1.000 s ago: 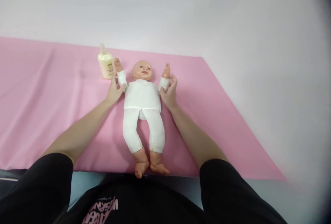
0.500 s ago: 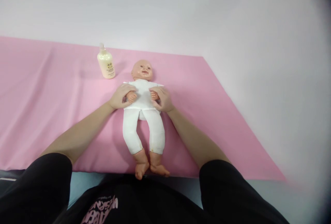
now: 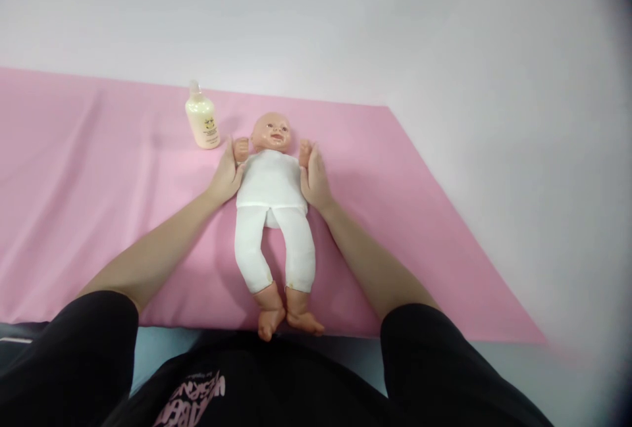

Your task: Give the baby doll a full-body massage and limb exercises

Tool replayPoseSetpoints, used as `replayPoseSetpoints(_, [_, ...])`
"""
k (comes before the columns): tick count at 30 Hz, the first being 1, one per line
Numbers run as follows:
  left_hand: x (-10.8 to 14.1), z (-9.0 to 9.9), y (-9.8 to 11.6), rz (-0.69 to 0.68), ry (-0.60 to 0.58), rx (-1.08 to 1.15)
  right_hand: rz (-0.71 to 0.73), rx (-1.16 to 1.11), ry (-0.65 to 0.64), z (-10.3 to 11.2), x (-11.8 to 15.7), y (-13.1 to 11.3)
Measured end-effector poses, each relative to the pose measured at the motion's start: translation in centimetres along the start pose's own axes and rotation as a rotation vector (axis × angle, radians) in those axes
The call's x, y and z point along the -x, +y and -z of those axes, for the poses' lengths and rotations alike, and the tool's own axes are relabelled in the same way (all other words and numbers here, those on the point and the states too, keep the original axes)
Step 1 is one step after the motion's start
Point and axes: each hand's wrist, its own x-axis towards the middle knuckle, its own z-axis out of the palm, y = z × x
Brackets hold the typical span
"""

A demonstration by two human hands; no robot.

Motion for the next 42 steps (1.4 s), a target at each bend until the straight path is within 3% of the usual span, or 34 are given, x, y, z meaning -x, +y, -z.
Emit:
replayPoseSetpoints(9, [-0.3, -0.3, -2.0, 0.058, -0.002, -0.022, -0.178, 0.078, 0.105, -0.3, 0.0, 3.0])
replayPoseSetpoints(16, [-0.3, 0.3, -1.0, 0.025, 0.083, -0.126, -0.26, 0.015, 0.169, 0.4, 0.2, 3.6])
replayPoseSetpoints(25, [-0.6, 0.3, -1.3, 0.163, 0.069, -0.263, -0.418, 0.013, 0.044, 0.0, -0.1, 3.7])
replayPoseSetpoints(32, [-0.6, 0.3, -2.1, 0.256, 0.047, -0.281, -0.441, 0.023, 0.035, 0.1, -0.2, 3.2])
replayPoseSetpoints(42, [-0.6, 0.7, -0.6, 0.362, 0.008, -0.294, -0.541, 0.009, -0.024, 0.4, -0.2, 2.6])
